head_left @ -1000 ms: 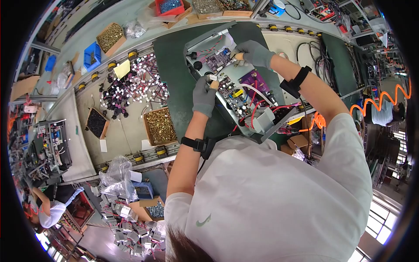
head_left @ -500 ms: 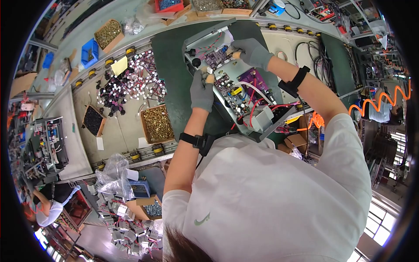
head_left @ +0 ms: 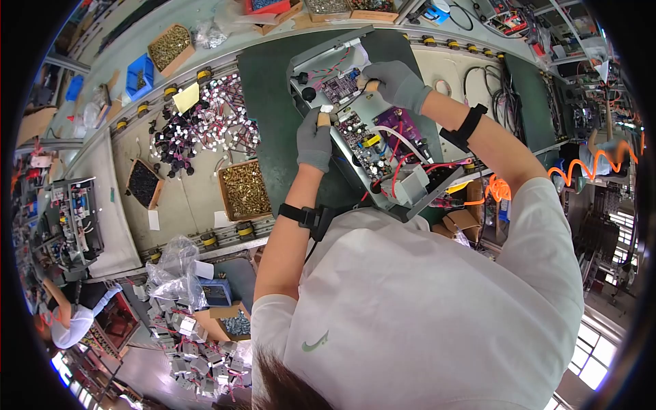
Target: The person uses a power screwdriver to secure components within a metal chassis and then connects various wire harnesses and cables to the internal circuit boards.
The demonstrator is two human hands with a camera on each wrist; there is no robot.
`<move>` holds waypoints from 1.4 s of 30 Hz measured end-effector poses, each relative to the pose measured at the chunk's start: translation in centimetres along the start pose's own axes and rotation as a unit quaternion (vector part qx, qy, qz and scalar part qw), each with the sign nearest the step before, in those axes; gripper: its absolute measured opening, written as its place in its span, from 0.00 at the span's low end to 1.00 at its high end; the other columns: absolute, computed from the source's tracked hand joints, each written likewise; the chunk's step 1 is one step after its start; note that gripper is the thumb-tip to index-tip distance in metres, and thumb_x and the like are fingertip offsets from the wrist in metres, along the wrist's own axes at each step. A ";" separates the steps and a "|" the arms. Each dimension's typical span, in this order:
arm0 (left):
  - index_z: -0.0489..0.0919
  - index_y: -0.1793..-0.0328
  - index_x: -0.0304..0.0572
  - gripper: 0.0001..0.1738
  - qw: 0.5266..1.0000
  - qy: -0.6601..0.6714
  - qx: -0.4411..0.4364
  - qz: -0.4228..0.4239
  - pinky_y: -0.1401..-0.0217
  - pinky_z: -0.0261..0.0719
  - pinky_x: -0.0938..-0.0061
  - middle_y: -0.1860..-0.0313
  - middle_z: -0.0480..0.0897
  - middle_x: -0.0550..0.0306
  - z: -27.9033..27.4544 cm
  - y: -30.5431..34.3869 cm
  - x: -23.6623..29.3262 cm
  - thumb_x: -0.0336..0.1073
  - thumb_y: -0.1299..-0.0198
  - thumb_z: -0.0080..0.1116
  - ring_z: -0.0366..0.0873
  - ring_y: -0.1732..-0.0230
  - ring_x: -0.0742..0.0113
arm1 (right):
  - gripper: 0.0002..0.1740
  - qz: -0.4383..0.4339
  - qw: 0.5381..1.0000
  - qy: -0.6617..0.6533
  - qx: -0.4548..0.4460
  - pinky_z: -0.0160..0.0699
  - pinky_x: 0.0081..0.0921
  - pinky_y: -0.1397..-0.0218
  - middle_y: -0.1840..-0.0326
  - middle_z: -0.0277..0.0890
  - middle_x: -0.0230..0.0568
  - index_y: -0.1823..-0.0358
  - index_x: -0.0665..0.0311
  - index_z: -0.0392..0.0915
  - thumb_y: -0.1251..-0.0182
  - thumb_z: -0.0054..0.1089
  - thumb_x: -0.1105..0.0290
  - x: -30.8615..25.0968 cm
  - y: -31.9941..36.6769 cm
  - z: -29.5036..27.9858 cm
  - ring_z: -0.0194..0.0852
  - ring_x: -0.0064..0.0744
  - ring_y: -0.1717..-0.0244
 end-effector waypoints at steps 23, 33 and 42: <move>0.76 0.51 0.35 0.12 0.996 -0.041 0.029 0.070 0.63 0.70 0.81 0.67 0.79 0.60 0.1 -0.1 0.6 0.31 0.36 0.47 0.71 0.69 0.76 | 0.13 -0.031 0.999 0.027 -0.009 0.77 0.29 0.60 0.68 0.79 0.46 0.68 0.64 0.80 0.54 0.51 0.85 0.4 -0.1 0.3 0.79 0.42 0.65; 0.78 0.55 0.45 0.10 0.947 -0.302 0.040 0.103 0.59 0.74 0.69 0.66 0.78 0.50 -0.1 -0.3 3.8 0.31 0.45 0.55 0.77 0.63 0.57 | 0.14 -0.006 0.973 0.199 -0.120 0.74 0.30 0.53 0.52 0.74 0.35 0.60 0.53 0.80 0.51 0.59 0.71 -2.7 0.9 0.0 0.75 0.39 0.54; 0.79 0.59 0.55 0.10 0.835 -0.529 0.052 0.140 0.64 0.74 0.61 0.70 0.77 0.52 1.5 -1.8 5.6 0.38 0.50 0.57 0.76 0.63 0.51 | 0.20 -0.041 0.976 0.191 -0.100 0.70 0.36 0.44 0.38 0.62 0.39 0.50 0.53 0.73 0.46 0.59 0.63 -5.3 5.6 -3.0 0.66 0.42 0.43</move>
Point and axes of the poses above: each hand's wrist, its own y-axis away from the middle knuckle, its own z-axis out of the palm, x = y × z, the point moved 4 cm from there along -y, towards the middle knuckle
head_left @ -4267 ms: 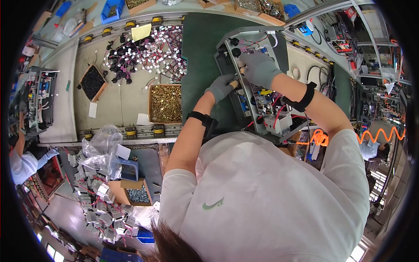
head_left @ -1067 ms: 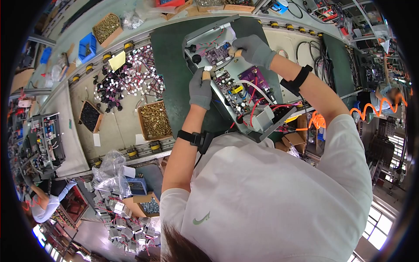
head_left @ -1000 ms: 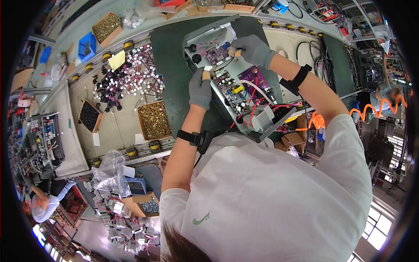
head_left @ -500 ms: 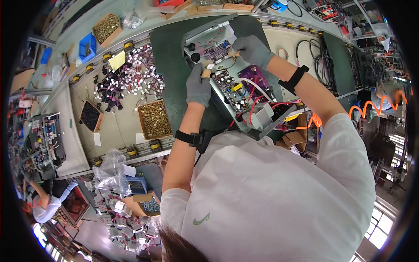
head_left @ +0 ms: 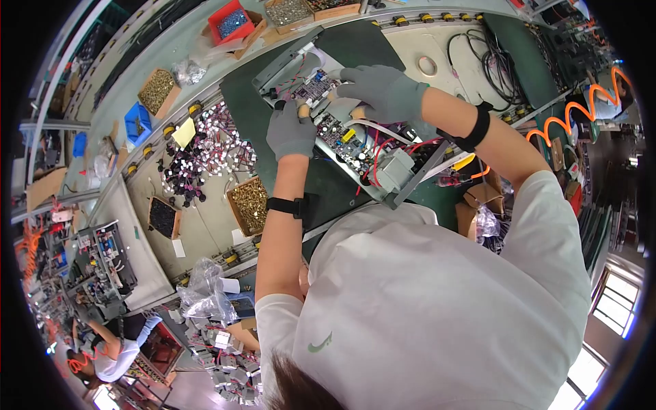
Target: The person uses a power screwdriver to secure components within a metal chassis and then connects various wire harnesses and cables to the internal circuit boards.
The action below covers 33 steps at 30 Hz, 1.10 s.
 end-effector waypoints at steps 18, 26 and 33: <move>0.75 0.59 0.44 0.16 0.994 -0.065 -0.017 0.090 0.58 0.72 0.59 0.68 0.79 0.49 -0.2 -0.1 0.6 0.27 0.58 0.50 0.73 0.60 0.48 | 0.12 0.206 0.884 -0.386 0.164 0.73 0.31 0.55 0.55 0.75 0.43 0.59 0.63 0.77 0.42 0.55 0.67 0.9 16.9 3.0 0.73 0.42 0.57; 0.75 0.60 0.46 0.16 0.986 -0.122 -0.007 0.116 0.62 0.71 0.57 0.69 0.79 0.51 -0.5 -0.3 1.7 0.27 0.59 0.52 0.73 0.64 0.48 | 0.10 0.227 0.862 -0.383 0.241 0.71 0.28 0.63 0.66 0.74 0.43 0.61 0.64 0.78 0.41 0.52 0.70 0.6 17.1 4.6 0.72 0.41 0.64; 0.76 0.61 0.48 0.14 0.985 -0.141 0.008 0.103 0.63 0.71 0.58 0.72 0.79 0.52 -0.4 -0.1 1.9 0.28 0.59 0.53 0.73 0.65 0.49 | 0.09 0.234 0.850 -0.399 0.252 0.69 0.31 0.66 0.69 0.72 0.45 0.63 0.65 0.78 0.40 0.52 0.69 0.7 17.0 5.3 0.71 0.43 0.67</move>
Point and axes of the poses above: each hand's wrist, its own y-axis away from the middle knuckle, its own z-axis out of the palm, x = y × z, the point moved 4 cm from there along -y, towards the middle knuckle
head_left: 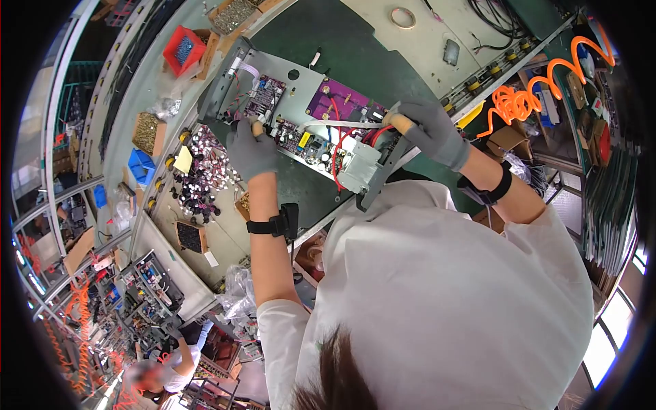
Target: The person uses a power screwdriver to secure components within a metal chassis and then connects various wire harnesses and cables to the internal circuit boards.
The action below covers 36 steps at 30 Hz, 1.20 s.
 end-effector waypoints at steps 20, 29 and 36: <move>0.80 0.60 0.45 0.10 0.954 0.249 -0.118 -0.119 0.58 0.76 0.69 0.66 0.82 0.50 1.3 -1.8 -3.3 0.28 0.49 0.56 0.80 0.65 0.52 | 0.11 0.032 0.998 -0.021 0.046 0.70 0.29 0.63 0.70 0.73 0.44 0.67 0.67 0.78 0.37 0.48 0.69 -0.4 -0.8 0.9 0.72 0.39 0.67; 0.78 0.61 0.45 0.10 0.987 0.136 -0.089 0.023 0.60 0.73 0.63 0.68 0.80 0.50 0.4 -2.0 -2.2 0.27 0.51 0.55 0.76 0.63 0.50 | 0.11 0.058 0.996 0.003 0.069 0.70 0.30 0.65 0.70 0.74 0.43 0.68 0.66 0.79 0.38 0.50 0.68 -0.5 -0.6 1.0 0.73 0.40 0.68; 0.77 0.61 0.48 0.13 0.990 0.079 -0.081 0.090 0.60 0.73 0.60 0.67 0.80 0.51 -0.2 -2.4 -0.9 0.25 0.55 0.53 0.75 0.62 0.50 | 0.10 0.041 0.996 0.006 0.084 0.70 0.30 0.65 0.71 0.73 0.43 0.69 0.66 0.79 0.38 0.50 0.68 -0.2 -0.5 1.2 0.73 0.40 0.69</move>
Point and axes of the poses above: each hand's wrist, its own y-axis away from the middle knuckle, its own z-axis out of the palm, x = y × z, the point moved 4 cm from there along -y, towards the middle knuckle
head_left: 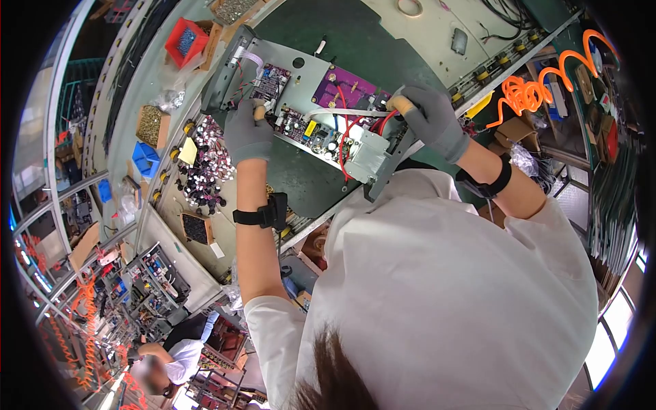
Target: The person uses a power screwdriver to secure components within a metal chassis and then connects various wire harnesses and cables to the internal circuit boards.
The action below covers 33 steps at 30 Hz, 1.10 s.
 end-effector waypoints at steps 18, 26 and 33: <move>0.75 0.62 0.51 0.09 0.975 -0.094 -0.151 -0.135 0.59 0.76 0.63 0.64 0.82 0.54 -0.1 -2.9 2.1 0.35 0.51 0.58 0.80 0.60 0.53 | 0.10 -0.003 0.999 -0.015 0.038 0.71 0.29 0.65 0.70 0.74 0.43 0.69 0.65 0.79 0.39 0.51 0.68 0.1 0.2 0.2 0.73 0.39 0.69; 0.81 0.62 0.43 0.12 0.956 0.146 -0.185 -0.175 0.64 0.75 0.74 0.71 0.83 0.56 1.3 -2.5 -1.9 0.37 0.54 0.66 0.80 0.70 0.67 | 0.10 0.003 0.999 -0.007 0.049 0.71 0.30 0.65 0.71 0.74 0.44 0.69 0.66 0.79 0.40 0.51 0.68 0.3 0.3 0.1 0.73 0.40 0.68; 0.82 0.64 0.40 0.16 0.955 0.016 -0.212 -0.204 0.61 0.76 0.72 0.70 0.83 0.53 1.3 -3.6 -1.6 0.42 0.57 0.68 0.81 0.69 0.63 | 0.09 -0.010 0.999 0.002 0.048 0.71 0.30 0.65 0.71 0.74 0.44 0.70 0.66 0.79 0.40 0.52 0.69 0.4 0.1 0.1 0.73 0.40 0.68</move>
Point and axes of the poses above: each hand's wrist, its own y-axis away from the middle knuckle, its own z-axis out of the palm, x = y × z, the point moved 4 cm from there along -y, towards the middle knuckle
